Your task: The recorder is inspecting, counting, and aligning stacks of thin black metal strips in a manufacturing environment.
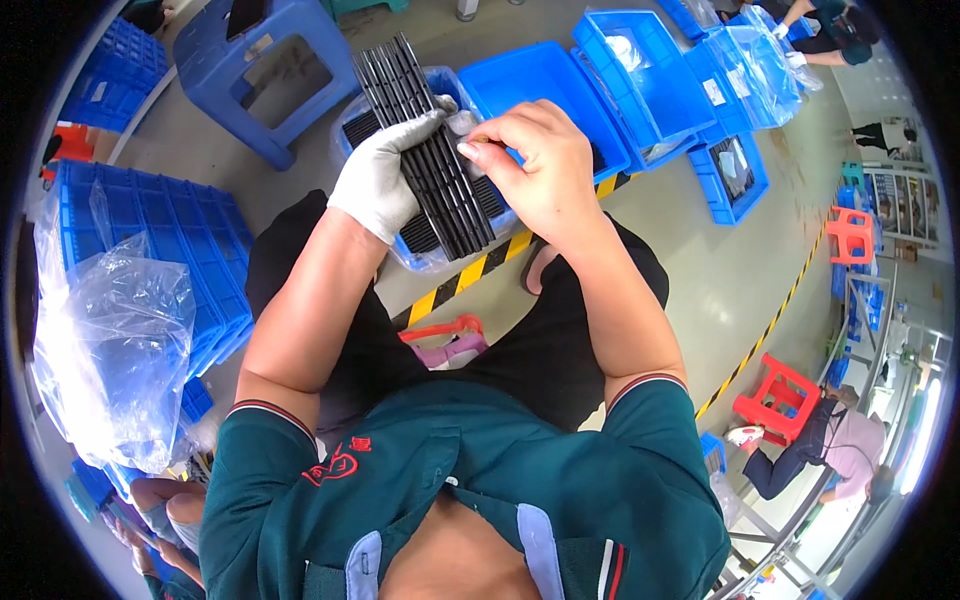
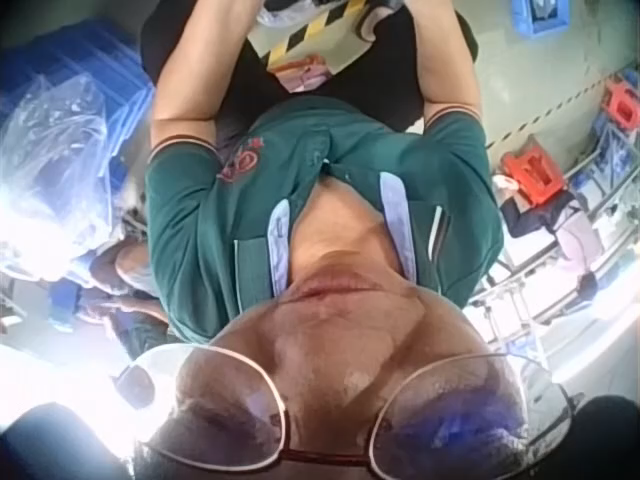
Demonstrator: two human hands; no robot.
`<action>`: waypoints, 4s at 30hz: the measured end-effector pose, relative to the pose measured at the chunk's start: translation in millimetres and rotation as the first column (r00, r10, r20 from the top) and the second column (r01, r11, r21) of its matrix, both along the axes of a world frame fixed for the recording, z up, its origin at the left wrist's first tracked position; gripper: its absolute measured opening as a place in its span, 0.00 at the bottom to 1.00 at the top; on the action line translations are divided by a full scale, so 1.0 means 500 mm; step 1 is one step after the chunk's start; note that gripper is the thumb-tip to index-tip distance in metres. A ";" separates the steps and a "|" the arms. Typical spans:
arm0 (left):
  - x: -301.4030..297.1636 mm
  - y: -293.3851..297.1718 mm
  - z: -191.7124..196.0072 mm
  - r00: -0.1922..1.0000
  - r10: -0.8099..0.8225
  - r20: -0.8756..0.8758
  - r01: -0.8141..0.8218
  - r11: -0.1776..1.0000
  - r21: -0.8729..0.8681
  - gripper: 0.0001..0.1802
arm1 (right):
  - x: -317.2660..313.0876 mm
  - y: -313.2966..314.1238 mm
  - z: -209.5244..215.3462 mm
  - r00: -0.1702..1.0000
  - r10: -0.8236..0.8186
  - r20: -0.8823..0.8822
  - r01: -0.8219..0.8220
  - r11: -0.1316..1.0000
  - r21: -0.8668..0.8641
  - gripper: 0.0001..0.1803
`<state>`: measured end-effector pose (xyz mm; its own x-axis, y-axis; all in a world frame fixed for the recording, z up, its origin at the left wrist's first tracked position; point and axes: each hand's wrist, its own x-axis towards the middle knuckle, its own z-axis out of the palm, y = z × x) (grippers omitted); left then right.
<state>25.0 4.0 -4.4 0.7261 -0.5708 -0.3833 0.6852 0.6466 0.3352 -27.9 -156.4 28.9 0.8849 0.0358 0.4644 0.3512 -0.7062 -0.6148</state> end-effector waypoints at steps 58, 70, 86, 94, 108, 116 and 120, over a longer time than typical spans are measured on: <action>0.005 -0.003 -0.014 0.991 0.128 0.032 -0.130 0.990 0.059 0.05 | 0.007 0.043 0.005 0.963 0.185 0.198 -0.085 0.901 -0.426 0.07; 0.002 0.003 0.010 0.993 0.114 -0.032 -0.115 0.993 -0.021 0.04 | 0.001 0.045 0.018 0.991 0.104 0.088 -0.092 0.986 -0.139 0.06; 0.012 0.005 -0.038 0.995 0.086 0.048 -0.083 0.995 -0.061 0.08 | 0.011 0.046 -0.006 0.977 0.149 0.151 -0.104 0.956 -0.274 0.07; 0.004 0.001 -0.006 0.993 0.114 0.012 -0.114 0.993 -0.026 0.04 | 0.007 0.051 0.000 0.974 0.139 0.179 -0.092 0.964 -0.249 0.07; 0.005 0.004 0.001 0.993 0.114 0.003 -0.114 0.991 -0.067 0.04 | 0.008 0.050 -0.003 0.993 0.112 0.047 -0.108 0.991 -0.074 0.05; 0.002 0.005 0.005 0.994 0.106 0.018 -0.105 0.992 -0.068 0.04 | 0.012 0.060 -0.006 0.974 0.177 0.142 -0.128 0.946 -0.299 0.07; -0.002 0.005 0.010 0.997 0.080 0.000 -0.080 0.991 -0.109 0.04 | 0.009 0.060 -0.001 0.984 0.138 0.111 -0.108 0.964 -0.243 0.07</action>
